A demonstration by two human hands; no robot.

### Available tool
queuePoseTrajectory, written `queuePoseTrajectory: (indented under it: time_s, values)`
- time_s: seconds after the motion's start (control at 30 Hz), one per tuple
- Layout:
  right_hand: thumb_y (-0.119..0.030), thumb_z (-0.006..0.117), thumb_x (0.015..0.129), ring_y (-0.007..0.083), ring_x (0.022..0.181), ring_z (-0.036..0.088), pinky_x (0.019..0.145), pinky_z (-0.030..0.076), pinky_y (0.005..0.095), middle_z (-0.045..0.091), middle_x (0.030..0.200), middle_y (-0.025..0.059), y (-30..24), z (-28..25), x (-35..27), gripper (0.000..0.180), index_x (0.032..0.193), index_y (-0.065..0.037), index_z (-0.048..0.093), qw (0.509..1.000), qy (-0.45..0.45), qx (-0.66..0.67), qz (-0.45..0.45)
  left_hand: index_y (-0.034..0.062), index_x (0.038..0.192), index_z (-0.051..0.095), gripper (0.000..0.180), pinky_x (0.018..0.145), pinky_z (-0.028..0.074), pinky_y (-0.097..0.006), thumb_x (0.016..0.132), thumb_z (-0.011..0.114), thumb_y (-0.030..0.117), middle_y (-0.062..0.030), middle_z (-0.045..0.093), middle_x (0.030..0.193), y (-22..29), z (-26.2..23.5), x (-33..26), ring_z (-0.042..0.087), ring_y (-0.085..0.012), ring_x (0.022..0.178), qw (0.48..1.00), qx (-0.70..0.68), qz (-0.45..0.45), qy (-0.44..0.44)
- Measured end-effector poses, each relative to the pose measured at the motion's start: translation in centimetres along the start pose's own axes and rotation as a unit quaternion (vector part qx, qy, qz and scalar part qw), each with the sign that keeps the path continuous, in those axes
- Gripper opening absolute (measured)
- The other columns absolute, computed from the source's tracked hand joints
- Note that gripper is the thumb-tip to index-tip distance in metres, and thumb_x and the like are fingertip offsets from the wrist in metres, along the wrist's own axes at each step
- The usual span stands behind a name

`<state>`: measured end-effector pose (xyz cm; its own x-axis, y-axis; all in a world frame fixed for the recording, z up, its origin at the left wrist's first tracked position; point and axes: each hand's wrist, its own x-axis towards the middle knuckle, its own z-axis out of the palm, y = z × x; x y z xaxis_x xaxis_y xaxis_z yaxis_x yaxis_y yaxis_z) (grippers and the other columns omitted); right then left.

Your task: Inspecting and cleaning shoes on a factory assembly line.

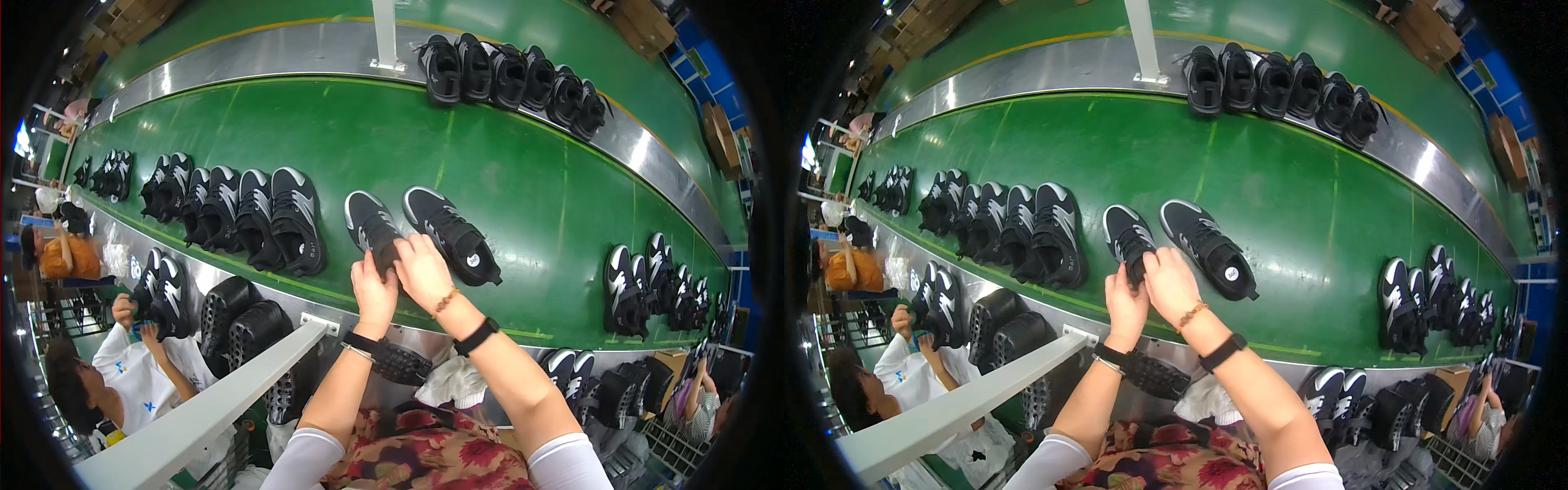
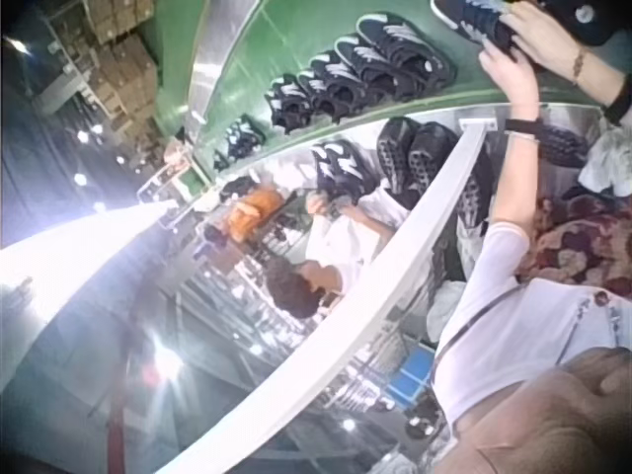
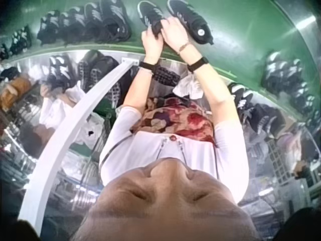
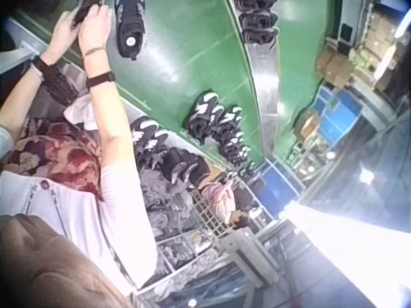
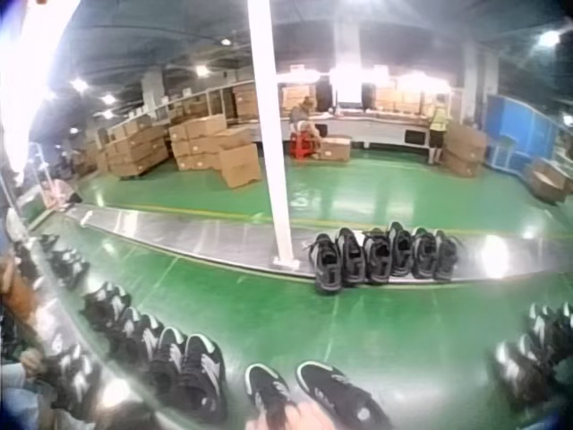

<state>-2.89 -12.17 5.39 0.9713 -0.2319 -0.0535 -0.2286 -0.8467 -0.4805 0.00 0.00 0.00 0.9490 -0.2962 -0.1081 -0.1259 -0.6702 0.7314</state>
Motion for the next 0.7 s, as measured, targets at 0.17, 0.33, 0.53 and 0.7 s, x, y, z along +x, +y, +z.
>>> queuePoseTrajectory:
  time_s: [0.17,0.33,0.53,0.7]
  values:
    - [-0.016,0.067,0.076,0.0345,0.095,0.055,0.081,0.047,0.0435,0.056,0.099,0.0156,4.0,-7.8,-5.3,0.033,0.104,-0.002,0.056,0.982,0.161,0.021,0.098,-0.0095,0.112,0.054,0.046,0.080,0.043,-0.046,0.079,0.064,0.022,-0.0236,0.056,0.092,-0.9,-0.5,0.6,0.054,-0.0399,0.089,0.999,0.025,0.022,0.007]
    - [-0.046,0.059,0.084,0.0407,0.117,0.048,0.098,0.040,0.0438,0.051,0.125,0.0271,13.0,-3.7,-7.4,0.070,0.132,0.003,0.042,0.959,0.016,0.170,0.225,-0.0073,0.099,0.057,0.030,0.074,0.045,-0.049,0.083,0.057,0.018,-0.0246,0.058,0.086,-0.1,-0.8,1.2,0.056,-0.0418,0.082,0.991,0.101,0.080,0.031]
    - [-0.022,0.055,0.076,0.0443,0.088,0.060,0.080,0.050,0.0489,0.059,0.097,0.0311,7.2,1.5,-3.4,0.044,0.113,0.002,0.050,0.938,-0.038,0.211,0.272,-0.0084,0.099,0.059,0.027,0.076,0.044,-0.048,0.085,0.054,0.014,-0.0279,0.058,0.088,-3.5,-1.5,3.8,0.056,-0.0449,0.084,0.987,0.135,0.056,0.071]
    - [-0.028,0.058,0.077,0.0442,0.094,0.059,0.082,0.050,0.0481,0.061,0.102,0.0288,1.5,3.5,0.1,0.050,0.113,0.006,0.053,0.936,-0.015,0.226,0.269,-0.0128,0.110,0.056,0.037,0.085,0.044,-0.047,0.088,0.053,0.016,-0.0340,0.059,0.099,-5.1,-4.2,6.9,0.058,-0.0460,0.093,0.993,0.113,0.020,0.004]
